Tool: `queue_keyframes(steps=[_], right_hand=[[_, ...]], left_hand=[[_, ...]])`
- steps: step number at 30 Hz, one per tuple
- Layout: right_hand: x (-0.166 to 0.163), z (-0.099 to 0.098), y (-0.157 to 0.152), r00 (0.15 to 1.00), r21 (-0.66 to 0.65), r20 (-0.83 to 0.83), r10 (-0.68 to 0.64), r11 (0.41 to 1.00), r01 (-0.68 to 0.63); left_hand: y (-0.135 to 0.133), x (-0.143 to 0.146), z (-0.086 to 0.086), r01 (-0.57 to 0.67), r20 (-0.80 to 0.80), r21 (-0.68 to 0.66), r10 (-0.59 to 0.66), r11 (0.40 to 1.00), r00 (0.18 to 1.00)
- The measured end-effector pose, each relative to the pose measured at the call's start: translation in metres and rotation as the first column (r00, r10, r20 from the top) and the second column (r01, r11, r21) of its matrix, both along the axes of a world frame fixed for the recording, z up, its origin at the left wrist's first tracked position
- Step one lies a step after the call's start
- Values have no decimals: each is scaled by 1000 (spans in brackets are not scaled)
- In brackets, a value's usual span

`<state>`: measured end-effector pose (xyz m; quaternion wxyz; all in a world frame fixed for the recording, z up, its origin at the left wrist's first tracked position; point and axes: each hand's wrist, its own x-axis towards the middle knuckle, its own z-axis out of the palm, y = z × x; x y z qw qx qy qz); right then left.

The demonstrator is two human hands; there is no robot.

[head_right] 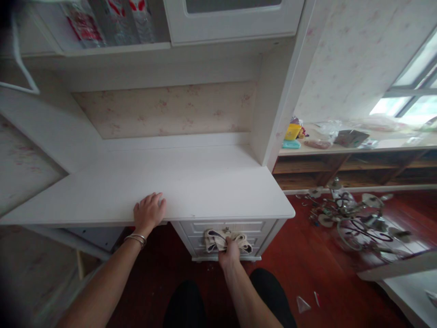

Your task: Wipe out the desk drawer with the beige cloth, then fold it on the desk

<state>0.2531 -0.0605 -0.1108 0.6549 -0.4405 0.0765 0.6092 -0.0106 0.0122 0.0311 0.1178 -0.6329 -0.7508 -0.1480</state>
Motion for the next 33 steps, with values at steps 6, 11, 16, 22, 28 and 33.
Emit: queue_keyframes(steps=[6, 11, 16, 22, 28, 33], right_hand=[[89, 24, -4, 988, -145, 56, -144, 978, 151], [117, 64, -8, 977, -49, 106, -186, 980, 192], [102, 114, -15, 988, 73, 57, -145, 987, 141], [45, 141, -27, 998, 95, -41, -48, 994, 52], [-38, 134, -31, 971, 120, -165, 174, 981, -155], [-92, 108, -24, 970, 98, -188, 154, 986, -138]], left_hand=[[-2, 1, 3, -5, 7, -25, 5, 1000, 1000], [-3, 2, 4, -8, -1, -25, 8, 1000, 1000], [-3, 2, 2, -7, -8, -17, 7, 1000, 1000], [-3, 3, 0, -22, 0, -13, 22, 1000, 1000], [-2, 2, 0, -13, 18, -6, 13, 1000, 1000], [-1, 0, -4, -3, 13, 19, 3, 1000, 1000]])
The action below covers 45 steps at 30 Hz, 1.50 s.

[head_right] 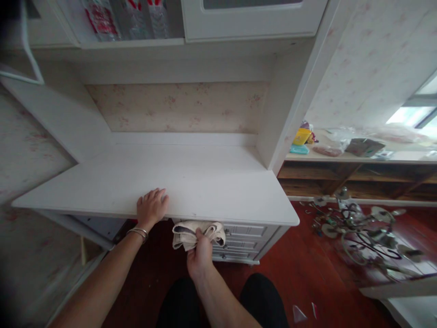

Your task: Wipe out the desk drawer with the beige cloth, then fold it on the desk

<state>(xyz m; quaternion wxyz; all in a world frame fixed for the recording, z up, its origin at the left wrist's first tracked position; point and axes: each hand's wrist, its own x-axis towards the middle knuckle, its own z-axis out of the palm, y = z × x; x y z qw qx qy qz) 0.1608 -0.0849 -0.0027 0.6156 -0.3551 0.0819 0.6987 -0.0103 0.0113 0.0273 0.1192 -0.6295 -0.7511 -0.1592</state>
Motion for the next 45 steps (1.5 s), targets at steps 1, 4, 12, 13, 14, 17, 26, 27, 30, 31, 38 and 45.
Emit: queue_keyframes(steps=[1, 4, 12, 13, 14, 17, 26, 27, 30, 31, 38, 45], right_hand=[[-8, -8, 2, 1000, -20, 13, -7, 1000, 8], [-24, -35, 9, 999, -76, 51, -14, 997, 18], [39, -101, 15, 982, -195, 176, -71, 975, 106], [56, -104, 14, 977, -201, 193, -87, 972, 126], [75, -105, 14, 974, -204, 205, -100, 969, 143], [129, -101, 13, 961, -200, 225, -161, 958, 207], [198, -15, 4, 943, -107, 271, -191, 968, 227], [198, -3, 3, 945, -96, 276, -176, 973, 210], [197, 28, -6, 954, -78, 279, -106, 988, 133], [196, 36, -10, 956, -73, 281, -83, 992, 107], [169, 87, -36, 950, -77, 312, 6, 997, 19], [110, 143, -5, 977, 43, 196, 80, 995, -90]], left_hand=[[0, 0, 0, -1, -3, 2, 1, 1000, 1000], [0, 0, 1, 1, -12, 0, -1, 1000, 1000], [-1, 1, 3, -3, 3, -15, 3, 1000, 1000], [-1, 1, 3, -4, 13, -16, 4, 1000, 1000], [0, 1, 2, -3, 21, -16, 4, 1000, 1000], [0, 0, 1, -3, 27, -10, 3, 1000, 1000], [-1, -1, 1, -6, 14, 0, 6, 1000, 1000], [-1, -1, 1, -6, 13, -2, 6, 1000, 1000], [-2, -1, 1, -5, 14, 7, 5, 1000, 1000], [-2, -1, 1, -5, 17, 11, 4, 1000, 1000], [-3, -1, 0, -3, 35, 15, 3, 1000, 999], [-4, 0, 1, -1, 29, 43, 0, 999, 1000]])
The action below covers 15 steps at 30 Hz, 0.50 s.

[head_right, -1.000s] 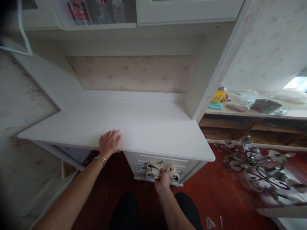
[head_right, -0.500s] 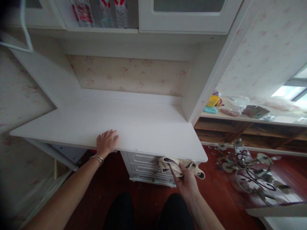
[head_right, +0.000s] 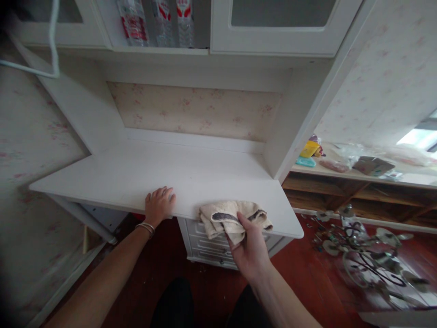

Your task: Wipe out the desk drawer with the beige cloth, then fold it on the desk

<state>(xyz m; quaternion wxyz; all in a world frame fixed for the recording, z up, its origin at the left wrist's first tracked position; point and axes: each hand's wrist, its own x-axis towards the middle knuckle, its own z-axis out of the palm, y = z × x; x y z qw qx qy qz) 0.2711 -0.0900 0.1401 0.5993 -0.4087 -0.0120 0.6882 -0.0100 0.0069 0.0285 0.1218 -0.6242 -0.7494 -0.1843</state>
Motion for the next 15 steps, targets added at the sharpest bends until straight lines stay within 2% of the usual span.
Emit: queue_keyframes(steps=[4, 6, 8, 11, 13, 15], right_hand=[[-37, 4, 42, 996, 143, -87, -34, 989, 46], [-55, -2, 64, 991, 212, -123, -58, 974, 83], [-70, -16, 83, 992, 233, -124, -26, 971, 55], [-80, -45, 96, 981, 110, -9, 192, 976, -190], [-77, -62, 94, 934, 29, 87, 346, 937, -349], [-66, -70, 83, 882, 7, 148, 447, 891, -453]], left_hand=[[1, -1, 1, 1, 12, -22, 0, 1000, 1000], [1, -1, 1, 1, 13, -31, 0, 1000, 1000], [1, -1, 2, -9, 8, -35, 9, 999, 1000], [-1, 1, 4, -10, -3, -22, 10, 1000, 1000], [-2, 1, 5, -2, -14, -5, 2, 1000, 1000], [-2, 1, 5, 4, -20, 8, -4, 1000, 1000]])
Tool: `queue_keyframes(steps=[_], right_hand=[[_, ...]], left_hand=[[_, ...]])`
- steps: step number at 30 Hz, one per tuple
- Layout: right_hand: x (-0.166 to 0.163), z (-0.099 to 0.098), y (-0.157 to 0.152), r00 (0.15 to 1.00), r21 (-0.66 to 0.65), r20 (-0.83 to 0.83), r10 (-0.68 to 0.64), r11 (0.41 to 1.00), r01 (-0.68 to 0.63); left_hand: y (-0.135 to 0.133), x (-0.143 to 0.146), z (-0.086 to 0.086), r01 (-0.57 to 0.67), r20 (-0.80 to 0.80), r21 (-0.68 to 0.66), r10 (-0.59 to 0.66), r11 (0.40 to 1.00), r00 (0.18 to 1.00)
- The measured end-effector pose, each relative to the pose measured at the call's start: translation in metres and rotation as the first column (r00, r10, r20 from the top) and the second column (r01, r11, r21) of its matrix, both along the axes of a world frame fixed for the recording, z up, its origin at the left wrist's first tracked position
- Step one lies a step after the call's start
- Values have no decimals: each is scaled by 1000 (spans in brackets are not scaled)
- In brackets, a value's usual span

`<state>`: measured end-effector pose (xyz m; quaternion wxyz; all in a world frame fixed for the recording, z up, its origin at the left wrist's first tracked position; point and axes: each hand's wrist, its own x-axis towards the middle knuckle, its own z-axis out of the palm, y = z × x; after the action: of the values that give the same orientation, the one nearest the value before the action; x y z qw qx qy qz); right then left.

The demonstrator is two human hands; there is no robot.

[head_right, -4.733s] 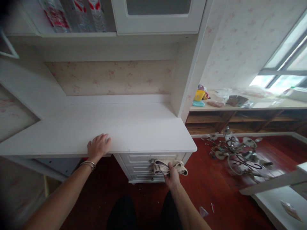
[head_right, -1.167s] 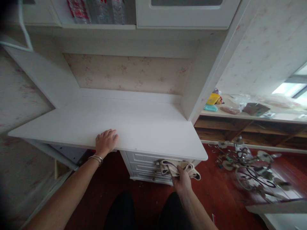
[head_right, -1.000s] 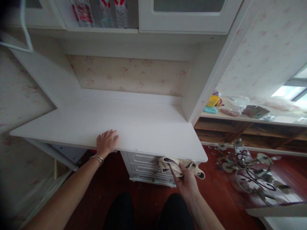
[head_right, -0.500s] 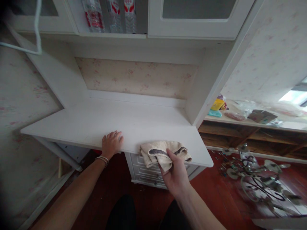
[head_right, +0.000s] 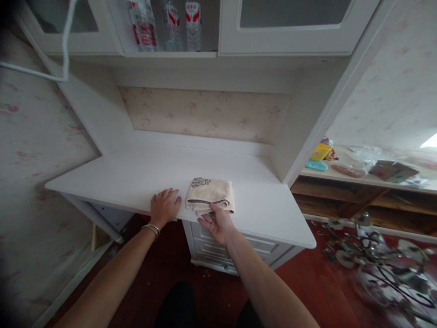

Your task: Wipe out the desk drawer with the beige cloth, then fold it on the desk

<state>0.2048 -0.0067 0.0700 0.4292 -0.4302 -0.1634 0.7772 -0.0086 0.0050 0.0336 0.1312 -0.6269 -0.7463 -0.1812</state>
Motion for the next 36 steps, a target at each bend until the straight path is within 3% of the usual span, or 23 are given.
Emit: queue_keyframes(steps=[3, 6, 8, 9, 11, 13, 14, 15, 17, 22, 36], right_hand=[[29, 7, -20, 978, -2, 107, 180, 983, -181], [70, 22, -31, 889, 12, 278, 365, 924, -383], [106, 28, -27, 822, 69, 457, 340, 908, -414], [127, 29, -21, 777, 106, 578, 249, 921, -374], [171, 26, -4, 573, 200, 820, 9, 933, -300], [211, 16, 14, 196, 243, 960, -198, 940, -239], [227, 10, 21, -3, 208, 977, -214, 954, -217], [240, 3, 26, -123, 159, 975, -184, 969, -187], [252, -9, 32, -241, 48, 967, -76, 992, -119], [246, -21, 31, -298, -46, 954, 40, 999, -13], [249, -19, 29, -311, -54, 949, 46, 998, -19]], left_hand=[[1, -1, 0, 0, 7, -7, 0, 1000, 1000], [3, -1, -1, -12, 25, -32, 13, 999, 1000], [4, -2, -2, -14, 31, -39, 15, 999, 999], [5, -2, -3, -13, 31, -40, 14, 999, 999], [6, -2, -4, -13, 27, -43, 14, 999, 1000], [7, -2, -4, -15, 24, -51, 16, 999, 1000], [8, -2, -5, -15, 22, -57, 16, 998, 1000], [8, -2, -5, -14, 19, -61, 16, 998, 1000], [9, -2, -5, -12, 11, -67, 13, 998, 1000], [9, -1, -4, -18, 7, -78, 19, 997, 1000], [6, 2, -1, -15, 2, -104, 15, 994, 1000]])
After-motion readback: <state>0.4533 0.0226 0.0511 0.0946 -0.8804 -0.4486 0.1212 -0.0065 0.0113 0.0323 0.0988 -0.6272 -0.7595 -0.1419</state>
